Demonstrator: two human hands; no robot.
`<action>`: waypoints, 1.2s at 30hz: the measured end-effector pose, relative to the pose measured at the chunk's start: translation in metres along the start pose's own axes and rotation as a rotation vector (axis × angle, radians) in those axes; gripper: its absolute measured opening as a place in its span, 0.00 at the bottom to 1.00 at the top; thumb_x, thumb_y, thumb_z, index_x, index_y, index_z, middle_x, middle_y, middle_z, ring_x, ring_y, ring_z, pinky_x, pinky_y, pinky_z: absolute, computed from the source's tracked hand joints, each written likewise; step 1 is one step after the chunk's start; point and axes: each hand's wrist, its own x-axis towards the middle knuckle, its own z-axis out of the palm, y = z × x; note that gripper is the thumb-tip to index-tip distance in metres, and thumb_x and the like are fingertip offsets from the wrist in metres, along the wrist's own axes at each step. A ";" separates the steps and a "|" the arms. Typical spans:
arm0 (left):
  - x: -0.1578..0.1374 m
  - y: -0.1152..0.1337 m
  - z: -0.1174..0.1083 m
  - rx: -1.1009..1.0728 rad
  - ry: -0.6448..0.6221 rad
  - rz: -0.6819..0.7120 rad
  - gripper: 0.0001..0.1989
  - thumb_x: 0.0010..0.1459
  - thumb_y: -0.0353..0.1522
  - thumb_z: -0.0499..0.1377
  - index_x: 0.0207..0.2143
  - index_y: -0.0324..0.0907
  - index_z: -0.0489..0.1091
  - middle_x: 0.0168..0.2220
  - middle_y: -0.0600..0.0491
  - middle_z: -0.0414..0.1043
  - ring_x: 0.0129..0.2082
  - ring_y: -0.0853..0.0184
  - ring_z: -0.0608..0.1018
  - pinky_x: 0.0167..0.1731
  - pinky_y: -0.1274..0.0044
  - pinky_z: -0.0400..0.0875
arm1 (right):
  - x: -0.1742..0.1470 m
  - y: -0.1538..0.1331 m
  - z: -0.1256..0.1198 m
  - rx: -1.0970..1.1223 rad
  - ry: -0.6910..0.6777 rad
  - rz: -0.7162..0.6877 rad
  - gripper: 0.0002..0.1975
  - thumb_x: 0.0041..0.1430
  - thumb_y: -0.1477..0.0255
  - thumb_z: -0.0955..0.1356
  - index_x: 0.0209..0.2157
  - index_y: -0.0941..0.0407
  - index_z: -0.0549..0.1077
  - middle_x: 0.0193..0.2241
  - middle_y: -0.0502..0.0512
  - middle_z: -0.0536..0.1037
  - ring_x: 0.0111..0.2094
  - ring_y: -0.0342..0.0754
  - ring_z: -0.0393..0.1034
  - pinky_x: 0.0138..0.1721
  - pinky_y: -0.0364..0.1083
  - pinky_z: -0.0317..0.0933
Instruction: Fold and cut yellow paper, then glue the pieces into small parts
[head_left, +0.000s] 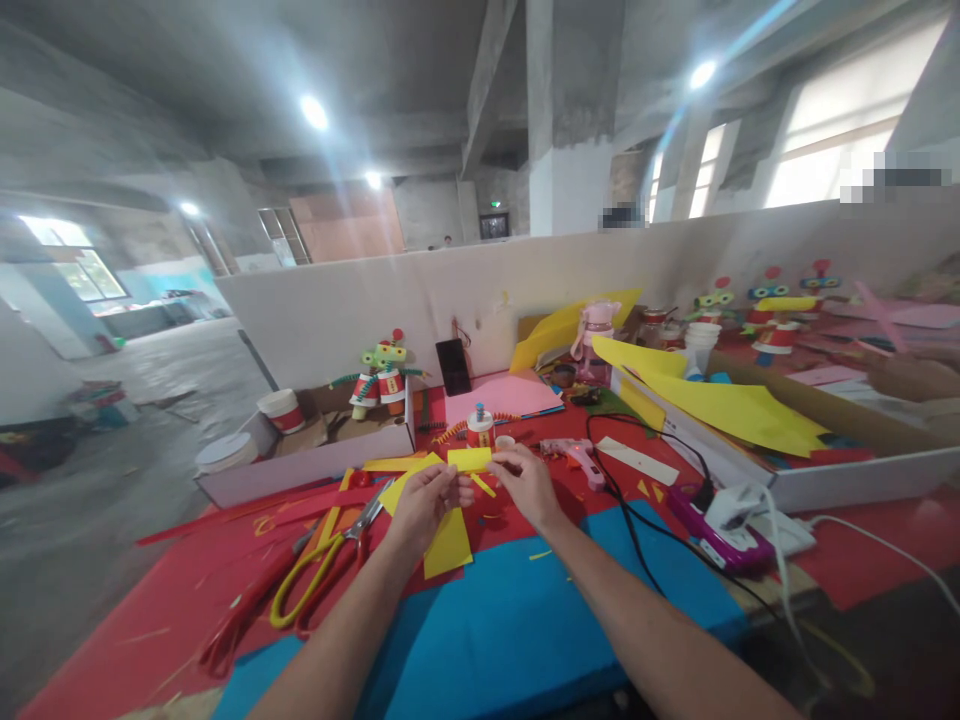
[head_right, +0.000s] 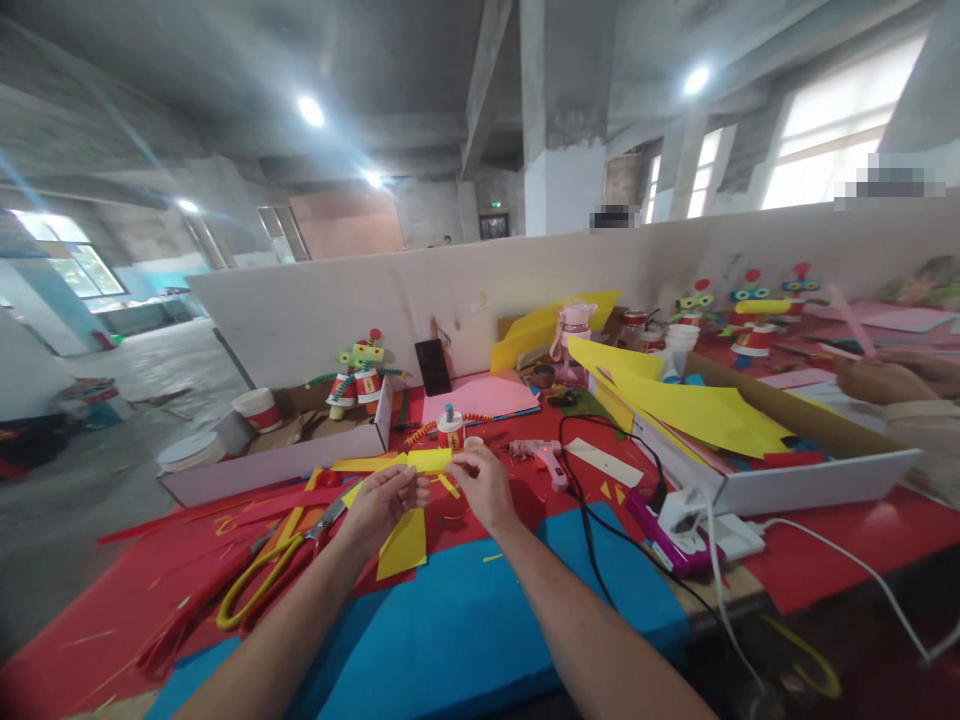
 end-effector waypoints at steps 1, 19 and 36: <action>0.000 0.001 0.001 -0.021 0.009 -0.014 0.11 0.47 0.34 0.67 0.27 0.36 0.71 0.25 0.49 0.78 0.22 0.69 0.78 0.27 0.78 0.75 | 0.000 -0.001 0.000 0.013 -0.015 -0.012 0.09 0.51 0.63 0.70 0.28 0.53 0.78 0.34 0.56 0.76 0.34 0.50 0.72 0.33 0.46 0.67; -0.001 -0.003 0.005 0.112 0.068 0.138 0.13 0.43 0.38 0.68 0.24 0.38 0.70 0.12 0.63 0.59 0.11 0.80 0.59 0.12 0.85 0.59 | 0.000 0.005 0.009 0.398 -0.140 0.313 0.18 0.43 0.56 0.73 0.30 0.56 0.76 0.24 0.52 0.79 0.27 0.52 0.76 0.34 0.52 0.71; 0.006 -0.011 0.003 -0.009 0.179 0.139 0.14 0.36 0.37 0.71 0.23 0.37 0.73 0.18 0.58 0.70 0.19 0.74 0.73 0.27 0.81 0.71 | -0.003 -0.020 0.008 0.660 -0.082 0.533 0.18 0.36 0.64 0.76 0.28 0.58 0.72 0.27 0.53 0.80 0.30 0.50 0.77 0.39 0.49 0.70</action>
